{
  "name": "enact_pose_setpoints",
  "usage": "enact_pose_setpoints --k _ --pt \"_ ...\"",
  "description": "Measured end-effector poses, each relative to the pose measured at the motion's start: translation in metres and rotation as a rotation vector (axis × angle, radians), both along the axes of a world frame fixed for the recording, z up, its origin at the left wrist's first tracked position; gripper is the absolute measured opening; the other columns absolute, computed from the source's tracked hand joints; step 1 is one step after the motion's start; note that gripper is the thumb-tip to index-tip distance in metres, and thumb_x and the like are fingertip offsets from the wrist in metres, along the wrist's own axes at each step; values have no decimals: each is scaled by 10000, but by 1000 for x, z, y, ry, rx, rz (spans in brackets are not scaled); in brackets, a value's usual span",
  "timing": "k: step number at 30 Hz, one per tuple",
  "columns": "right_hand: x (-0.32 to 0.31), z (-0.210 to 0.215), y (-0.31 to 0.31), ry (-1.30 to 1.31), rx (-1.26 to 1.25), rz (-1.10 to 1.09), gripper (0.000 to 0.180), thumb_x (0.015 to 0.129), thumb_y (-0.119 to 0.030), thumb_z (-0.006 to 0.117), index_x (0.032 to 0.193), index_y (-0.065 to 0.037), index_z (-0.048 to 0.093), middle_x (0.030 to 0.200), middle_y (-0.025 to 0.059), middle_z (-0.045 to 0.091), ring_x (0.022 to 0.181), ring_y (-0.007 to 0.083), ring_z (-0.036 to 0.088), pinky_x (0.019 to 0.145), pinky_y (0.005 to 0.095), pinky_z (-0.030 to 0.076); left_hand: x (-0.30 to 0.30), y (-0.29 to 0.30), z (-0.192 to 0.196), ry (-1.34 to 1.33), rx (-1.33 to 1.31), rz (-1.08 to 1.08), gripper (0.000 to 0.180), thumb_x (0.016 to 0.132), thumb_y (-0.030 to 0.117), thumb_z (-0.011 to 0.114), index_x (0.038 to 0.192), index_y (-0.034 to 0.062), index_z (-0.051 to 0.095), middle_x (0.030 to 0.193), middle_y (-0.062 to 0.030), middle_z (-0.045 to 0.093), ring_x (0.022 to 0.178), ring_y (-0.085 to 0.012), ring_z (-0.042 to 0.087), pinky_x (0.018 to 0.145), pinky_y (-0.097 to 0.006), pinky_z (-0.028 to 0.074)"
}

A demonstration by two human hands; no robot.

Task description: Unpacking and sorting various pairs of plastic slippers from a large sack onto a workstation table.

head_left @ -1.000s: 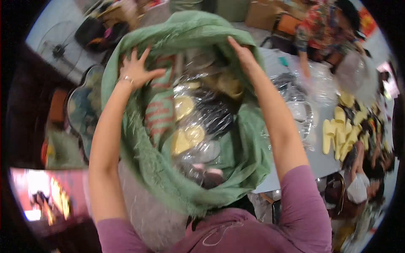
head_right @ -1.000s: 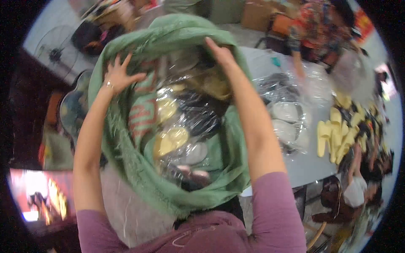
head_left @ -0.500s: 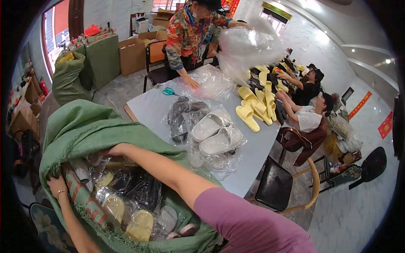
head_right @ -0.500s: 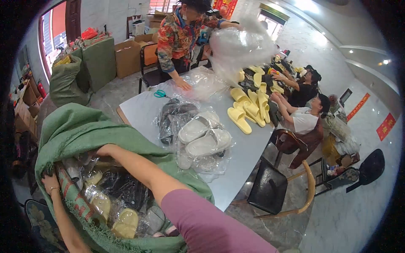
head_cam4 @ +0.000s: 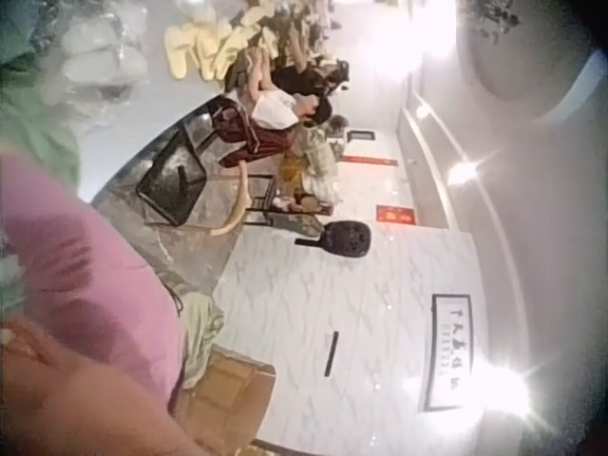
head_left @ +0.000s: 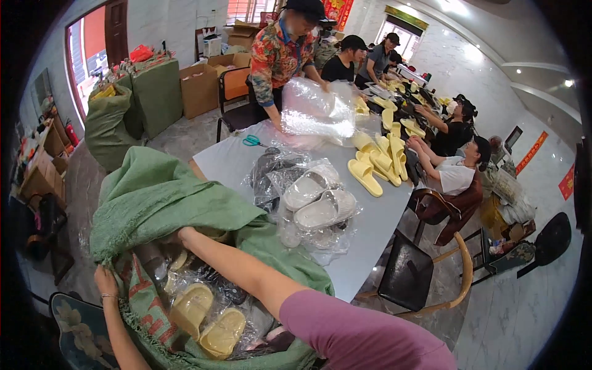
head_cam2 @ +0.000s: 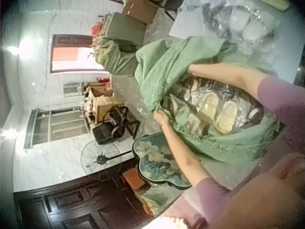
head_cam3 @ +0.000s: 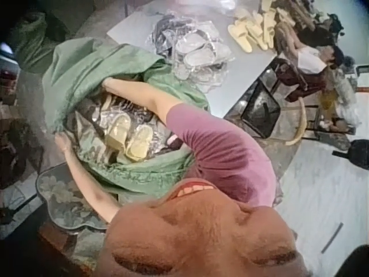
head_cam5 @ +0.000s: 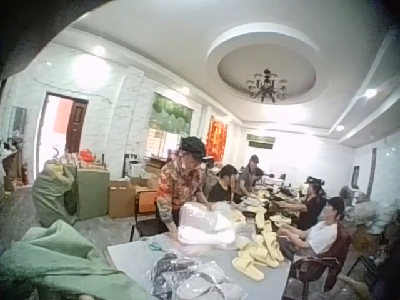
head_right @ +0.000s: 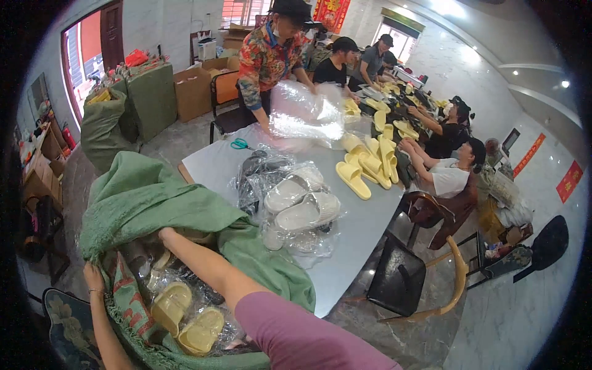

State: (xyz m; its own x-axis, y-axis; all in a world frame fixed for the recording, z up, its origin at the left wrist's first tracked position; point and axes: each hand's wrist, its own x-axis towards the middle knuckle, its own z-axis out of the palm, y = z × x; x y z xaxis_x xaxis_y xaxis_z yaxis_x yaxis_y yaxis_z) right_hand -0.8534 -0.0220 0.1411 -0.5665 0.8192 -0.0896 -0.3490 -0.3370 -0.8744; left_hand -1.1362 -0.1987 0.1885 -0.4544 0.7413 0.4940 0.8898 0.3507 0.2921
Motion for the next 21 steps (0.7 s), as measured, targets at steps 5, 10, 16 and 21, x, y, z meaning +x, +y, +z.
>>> enact_pose_setpoints --k 5,10,16,21 --pt "59 50 -68 -531 -173 -7 182 679 -110 582 802 21 607 719 93 573 641 178 496 585 317 407 -45 -22 44 -124 -96 183 202 815 92 441 928 -53 523 835 -263 572 796 -440 525 668 -479 409" --pt "192 48 -142 -362 -166 30 247 664 -90 554 895 -2 553 722 11 513 641 106 433 569 254 363 -1 22 71 -122 -284 396 382 869 311 421 1085 14 524 972 -240 593 892 -409 564 734 -472 444" --pt "280 52 -219 -538 -189 109 151 715 -142 581 829 -43 575 692 -28 524 619 62 439 560 232 350 20 18 -21 -282 -594 363 562 844 477 426 1271 112 425 1189 -214 498 1045 -382 509 856 -467 412" --pt "269 -43 -224 -376 -217 144 379 777 -150 599 1119 -10 515 1031 78 581 920 176 530 818 349 417 150 -43 113 131 -94 163 474 829 316 522 1236 80 468 1212 -172 488 1079 -345 482 909 -419 382"
